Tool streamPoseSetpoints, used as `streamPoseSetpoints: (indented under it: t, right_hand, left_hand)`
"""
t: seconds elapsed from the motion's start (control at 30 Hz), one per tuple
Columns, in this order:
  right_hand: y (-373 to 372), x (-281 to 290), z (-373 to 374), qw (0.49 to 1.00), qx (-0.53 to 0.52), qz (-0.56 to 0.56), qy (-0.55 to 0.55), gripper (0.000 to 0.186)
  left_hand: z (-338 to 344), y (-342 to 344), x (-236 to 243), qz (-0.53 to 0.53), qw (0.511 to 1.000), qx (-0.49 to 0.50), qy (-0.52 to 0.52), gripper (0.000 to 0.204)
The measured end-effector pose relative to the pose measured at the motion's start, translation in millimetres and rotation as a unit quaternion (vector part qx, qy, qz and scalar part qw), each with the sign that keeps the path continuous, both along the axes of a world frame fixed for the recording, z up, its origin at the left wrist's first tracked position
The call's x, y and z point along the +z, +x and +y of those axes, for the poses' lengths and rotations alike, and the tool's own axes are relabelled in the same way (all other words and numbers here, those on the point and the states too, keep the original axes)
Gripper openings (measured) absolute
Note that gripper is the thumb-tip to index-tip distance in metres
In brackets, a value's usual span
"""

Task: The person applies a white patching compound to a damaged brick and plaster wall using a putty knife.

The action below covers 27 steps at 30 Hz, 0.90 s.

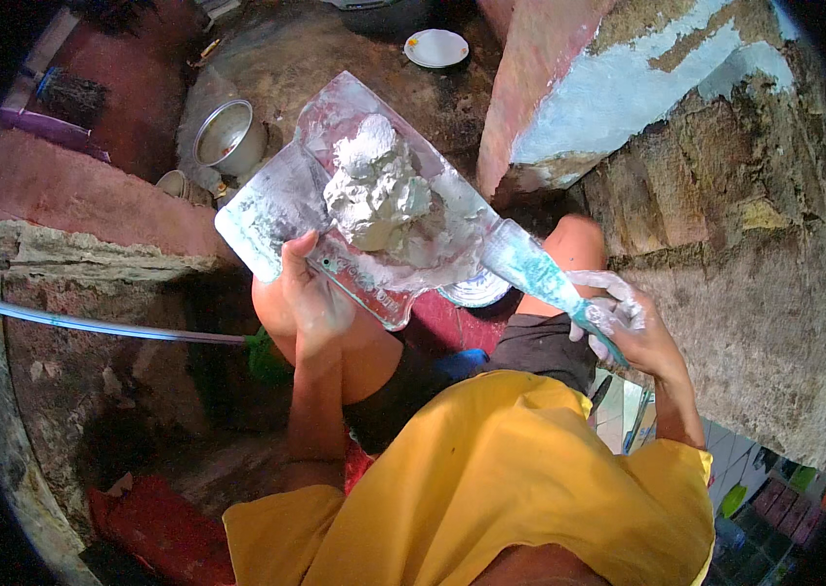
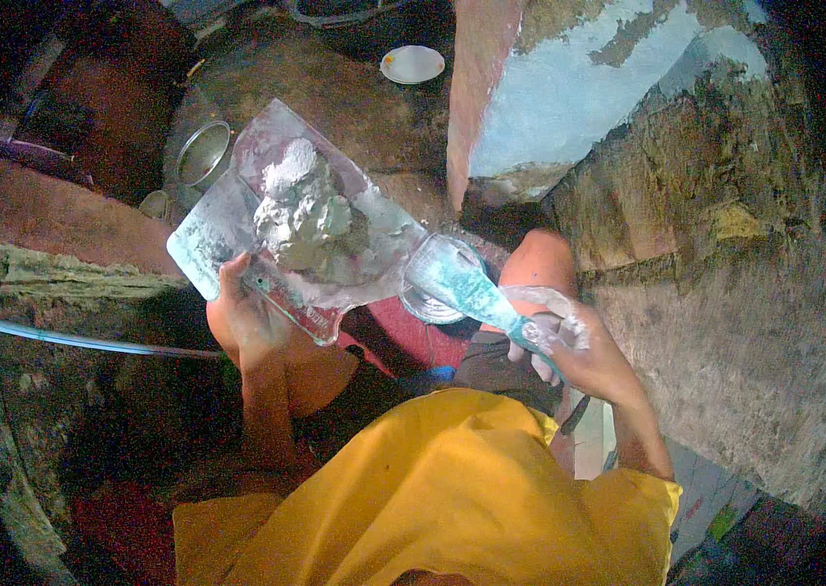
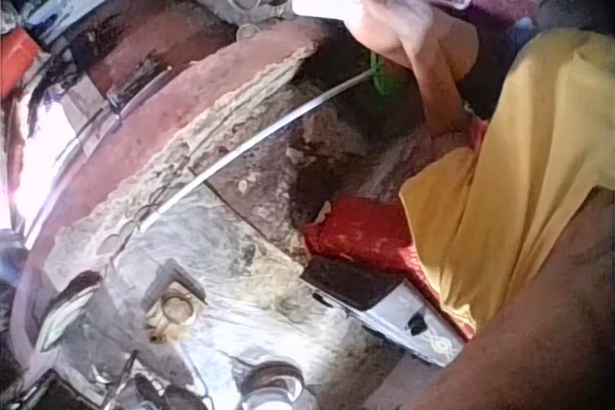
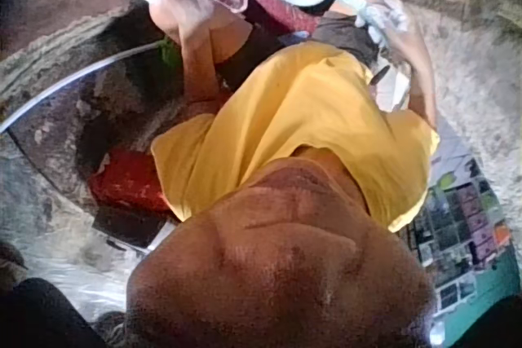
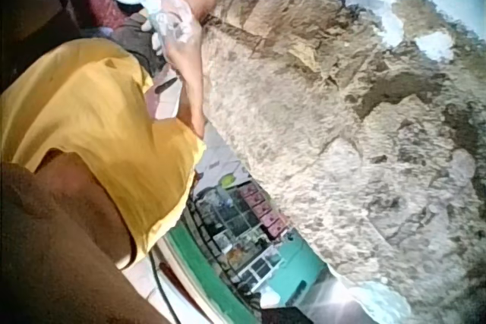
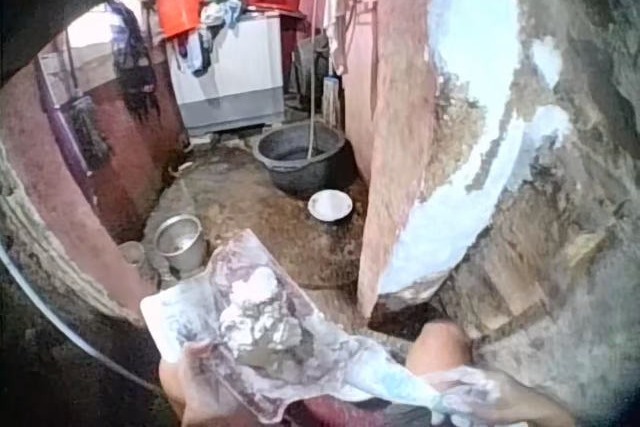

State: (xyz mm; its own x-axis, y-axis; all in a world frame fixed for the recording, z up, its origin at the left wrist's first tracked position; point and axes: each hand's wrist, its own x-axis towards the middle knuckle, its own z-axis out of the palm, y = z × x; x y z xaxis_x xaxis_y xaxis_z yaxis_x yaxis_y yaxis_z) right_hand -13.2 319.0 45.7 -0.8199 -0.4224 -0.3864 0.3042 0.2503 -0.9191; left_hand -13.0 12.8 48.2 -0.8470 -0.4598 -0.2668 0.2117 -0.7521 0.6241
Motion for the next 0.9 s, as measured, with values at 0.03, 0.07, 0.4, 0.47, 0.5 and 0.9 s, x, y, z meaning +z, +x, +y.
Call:
streamPoseSetpoints:
  t: [0.03, 0.07, 0.4, 0.47, 0.5, 0.9]
  right_hand:
    - [0, -1, -2, 1.000, -0.003, -0.001, 0.009, 0.035]
    - [0, -2, -4, 1.000, -0.006, -0.003, 0.018, 0.036]
    - [4, -20, -25, 0.997, -0.018, 0.019, -0.077, 0.037]
    - [3, -23, -29, 0.994, -0.026, 0.036, -0.095, 0.037]
    - [3, -22, -31, 0.994, -0.032, 0.044, -0.094, 0.037]
    - [-27, 2, -2, 0.971, -0.105, 0.167, -0.132, 0.043]
  left_hand:
    - [0, -1, -1, 0.000, 1.000, 0.001, 0.003, 0.023]
    - [-3, -1, -3, 0.001, 1.000, -0.001, -0.008, 0.024]
    - [8, 10, -1, -0.005, 0.986, 0.010, -0.169, 0.041]
    - [7, 12, -1, -0.007, 0.972, 0.001, -0.236, 0.040]
    - [6, 13, 0, -0.008, 0.966, -0.007, -0.258, 0.039]
    - [-7, -2, -11, -0.140, 0.905, 0.013, -0.402, 0.040]
